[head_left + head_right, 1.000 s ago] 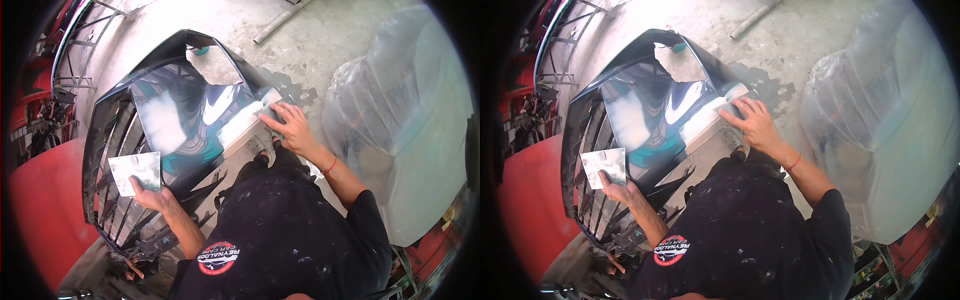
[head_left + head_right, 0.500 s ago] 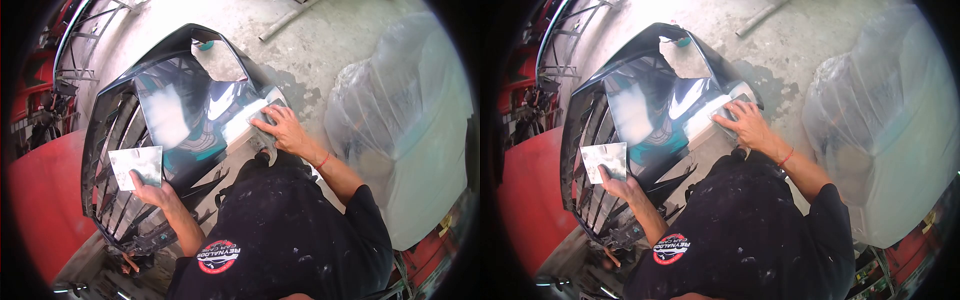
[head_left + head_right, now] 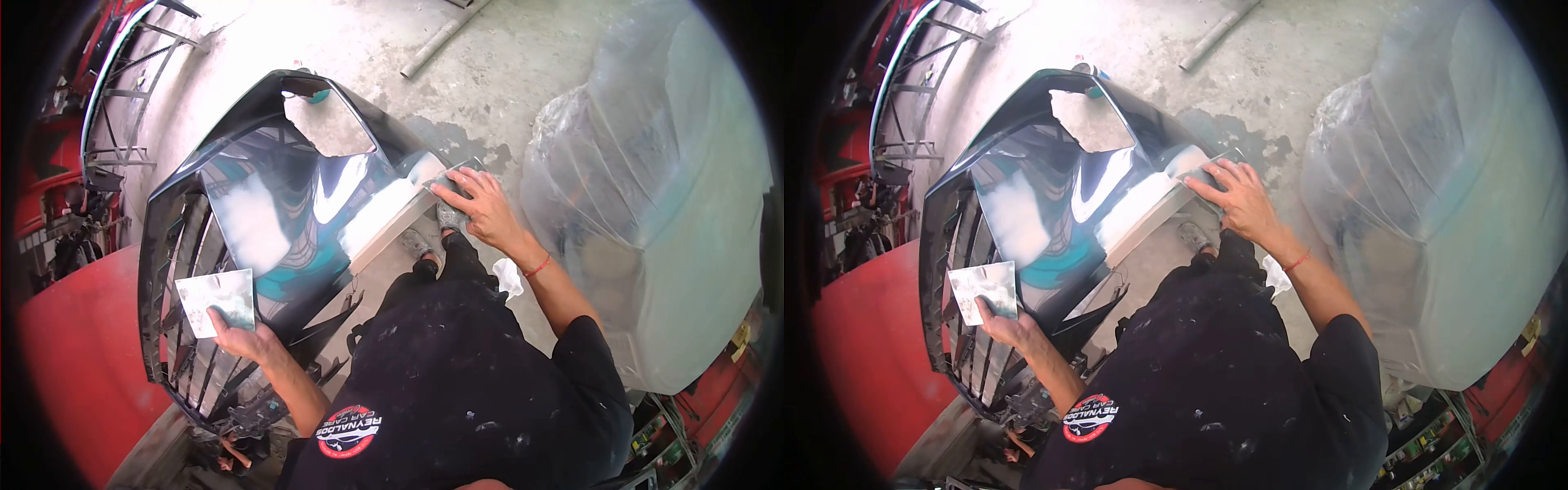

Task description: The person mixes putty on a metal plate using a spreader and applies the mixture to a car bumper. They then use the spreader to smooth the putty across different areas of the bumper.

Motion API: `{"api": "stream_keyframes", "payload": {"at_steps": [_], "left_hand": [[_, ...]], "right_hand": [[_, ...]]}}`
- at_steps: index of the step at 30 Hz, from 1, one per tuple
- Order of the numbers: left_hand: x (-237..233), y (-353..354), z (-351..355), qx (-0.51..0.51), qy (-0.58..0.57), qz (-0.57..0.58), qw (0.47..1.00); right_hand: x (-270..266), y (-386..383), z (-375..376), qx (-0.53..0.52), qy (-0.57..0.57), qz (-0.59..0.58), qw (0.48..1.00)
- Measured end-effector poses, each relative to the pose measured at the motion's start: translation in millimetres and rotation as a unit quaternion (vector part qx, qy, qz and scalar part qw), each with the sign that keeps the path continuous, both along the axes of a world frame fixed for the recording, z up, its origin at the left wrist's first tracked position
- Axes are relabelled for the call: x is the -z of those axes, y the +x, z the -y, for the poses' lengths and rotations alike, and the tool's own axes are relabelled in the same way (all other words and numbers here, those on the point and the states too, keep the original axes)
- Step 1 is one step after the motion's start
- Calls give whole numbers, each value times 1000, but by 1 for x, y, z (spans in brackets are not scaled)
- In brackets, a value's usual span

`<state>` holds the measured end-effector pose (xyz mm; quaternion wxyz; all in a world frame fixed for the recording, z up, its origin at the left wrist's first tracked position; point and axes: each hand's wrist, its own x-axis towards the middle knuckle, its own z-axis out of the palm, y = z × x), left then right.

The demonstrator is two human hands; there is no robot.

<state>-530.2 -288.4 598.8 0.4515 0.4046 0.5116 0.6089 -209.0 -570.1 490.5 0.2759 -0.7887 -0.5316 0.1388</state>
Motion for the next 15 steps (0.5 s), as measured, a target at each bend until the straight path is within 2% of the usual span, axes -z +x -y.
{"api": "stream_keyframes", "payload": {"at_steps": [3,7,13,15], "left_hand": [[-1,2,0,5,1,-4,1000],[0,3,0,-15,1,-21,1000],[-3,5,2,-10,0,-30,999],[1,-4,-2,-4,2,-33,999]], "right_hand": [[20,9,-14,-58,25,39,997],[33,18,-28,-90,28,29,995],[43,20,-39,-107,38,-35,993],[46,15,-40,-93,45,-98,990]]}}
